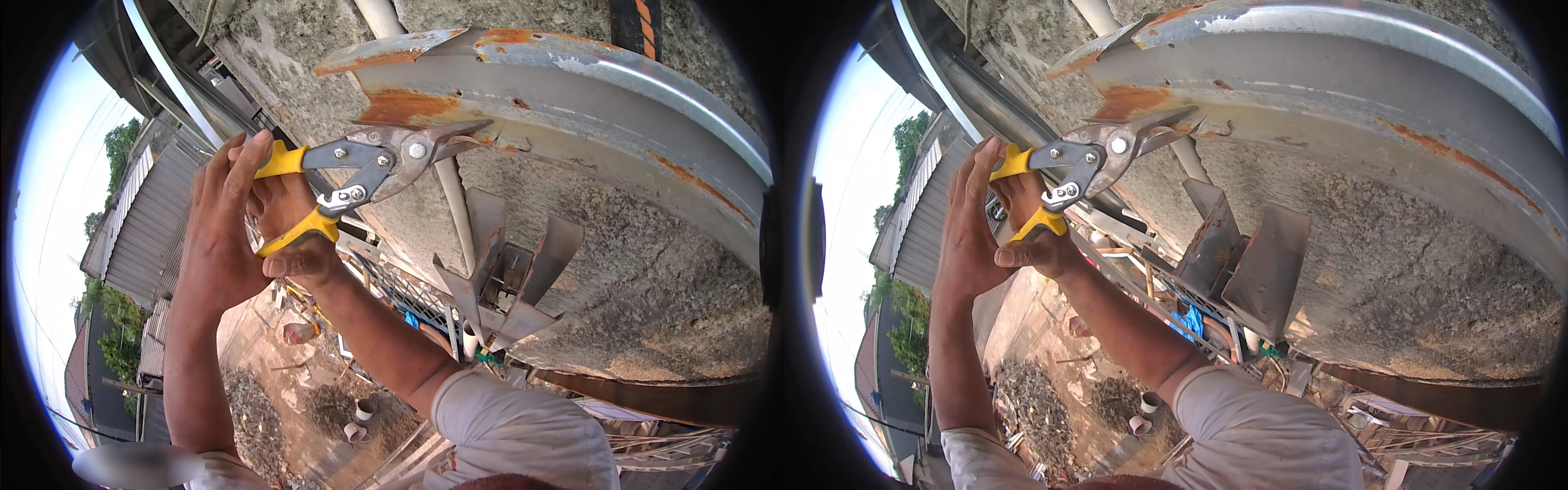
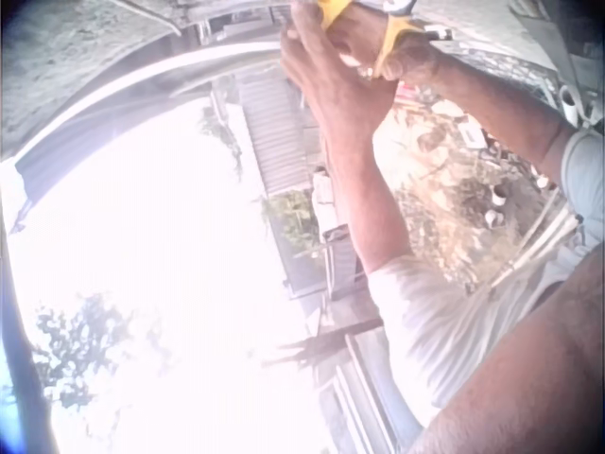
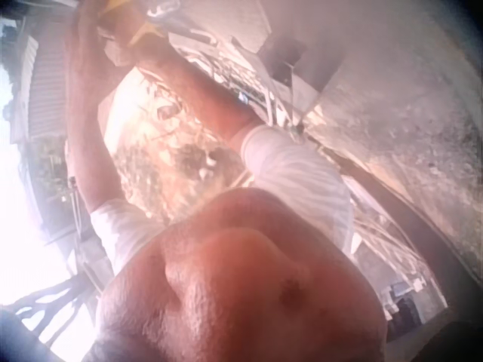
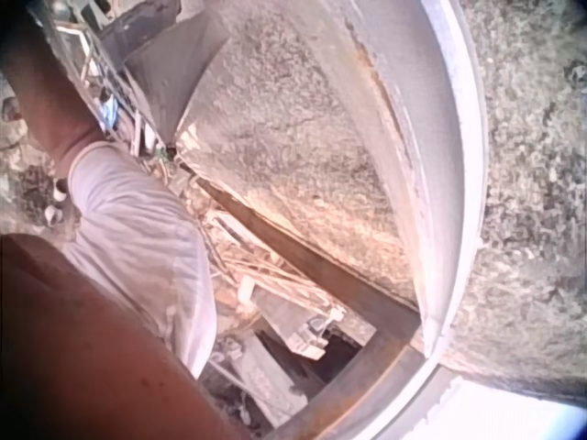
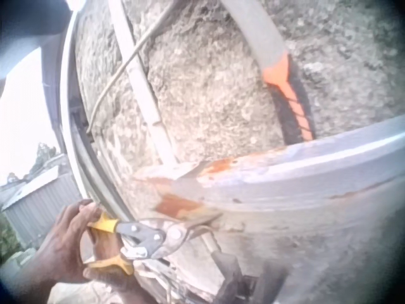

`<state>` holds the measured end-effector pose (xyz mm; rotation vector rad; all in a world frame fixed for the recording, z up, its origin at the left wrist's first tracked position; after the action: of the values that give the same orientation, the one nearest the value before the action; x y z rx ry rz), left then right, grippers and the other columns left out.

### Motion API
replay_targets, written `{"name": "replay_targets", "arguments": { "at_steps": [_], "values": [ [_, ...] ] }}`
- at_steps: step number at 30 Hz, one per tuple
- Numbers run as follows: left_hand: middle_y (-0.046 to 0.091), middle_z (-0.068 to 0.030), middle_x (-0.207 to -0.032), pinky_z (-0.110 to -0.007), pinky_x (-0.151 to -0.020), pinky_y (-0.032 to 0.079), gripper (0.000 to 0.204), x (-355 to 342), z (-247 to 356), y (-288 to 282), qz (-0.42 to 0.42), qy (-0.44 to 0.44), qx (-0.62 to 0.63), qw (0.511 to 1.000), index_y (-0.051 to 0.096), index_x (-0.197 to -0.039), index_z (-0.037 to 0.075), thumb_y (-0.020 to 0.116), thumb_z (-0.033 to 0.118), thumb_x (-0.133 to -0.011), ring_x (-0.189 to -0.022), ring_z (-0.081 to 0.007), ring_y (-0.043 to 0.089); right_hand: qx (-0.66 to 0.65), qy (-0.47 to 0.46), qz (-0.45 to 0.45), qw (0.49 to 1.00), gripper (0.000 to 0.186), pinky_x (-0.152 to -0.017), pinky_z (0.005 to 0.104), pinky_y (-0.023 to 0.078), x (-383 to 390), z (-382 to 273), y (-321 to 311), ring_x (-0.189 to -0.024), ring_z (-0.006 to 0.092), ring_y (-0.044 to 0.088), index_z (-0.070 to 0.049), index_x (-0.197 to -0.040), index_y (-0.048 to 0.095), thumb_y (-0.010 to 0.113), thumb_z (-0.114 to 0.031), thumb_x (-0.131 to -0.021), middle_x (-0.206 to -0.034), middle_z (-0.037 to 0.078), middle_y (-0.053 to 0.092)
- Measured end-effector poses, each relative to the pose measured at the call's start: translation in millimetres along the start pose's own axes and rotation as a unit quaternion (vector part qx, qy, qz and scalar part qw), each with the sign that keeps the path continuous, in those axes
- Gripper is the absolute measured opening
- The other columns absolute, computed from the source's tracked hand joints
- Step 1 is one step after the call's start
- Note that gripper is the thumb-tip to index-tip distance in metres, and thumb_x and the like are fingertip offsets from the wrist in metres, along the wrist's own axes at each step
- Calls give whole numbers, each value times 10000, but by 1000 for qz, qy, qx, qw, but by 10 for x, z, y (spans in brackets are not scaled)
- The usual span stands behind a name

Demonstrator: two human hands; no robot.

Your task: The person uses tin snips to cut a curved metal sheet resting on a concrete surface. They repeatedly reposition the sheet and snips to make successive cuts along its edge, removing small metal pieces.

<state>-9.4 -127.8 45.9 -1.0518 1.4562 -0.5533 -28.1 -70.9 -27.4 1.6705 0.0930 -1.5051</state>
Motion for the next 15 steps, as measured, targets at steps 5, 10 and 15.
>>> {"name": "replay_targets", "arguments": {
  "at_steps": [5,10,15],
  "values": [
    [241,-252,-1650,-561,-1171,366,1139,3,23,-55,24,-1,-52,998,375,-1572,156,911,126,-567,-1474,-493,344,-4,32,42,999,969,-1269,410,147,-37,38,-44,-1491,268,299,-7,-1517,257,811,-196,-746,-1489,130,390],
    [151,-239,-1688,-580,-1235,268,1198,-40,27,-103,30,-1,-132,991,317,-1600,191,920,169,-565,-1545,-470,218,-32,13,30,999,926,-1238,400,240,-125,36,-34,-1451,244,363,-23,-1500,290,660,-95,-653,-1453,130,417],
    [379,-250,-1518,-542,-1106,413,1051,-31,-4,38,23,3,-55,998,393,-1510,103,877,94,-576,-1361,-466,429,-12,43,37,998,862,-1167,390,311,-44,37,-117,-1341,236,429,-42,-1439,314,651,-114,-648,-1347,117,437]
  ]
}}
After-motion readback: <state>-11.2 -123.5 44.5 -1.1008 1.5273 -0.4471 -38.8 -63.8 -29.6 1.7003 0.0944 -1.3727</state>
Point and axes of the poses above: each hand's wrist, its own x-axis away from the middle knuckle, its own y-axis out of the palm, z = x × y, the point moved 9 cm from there along -x, towards the middle knuckle
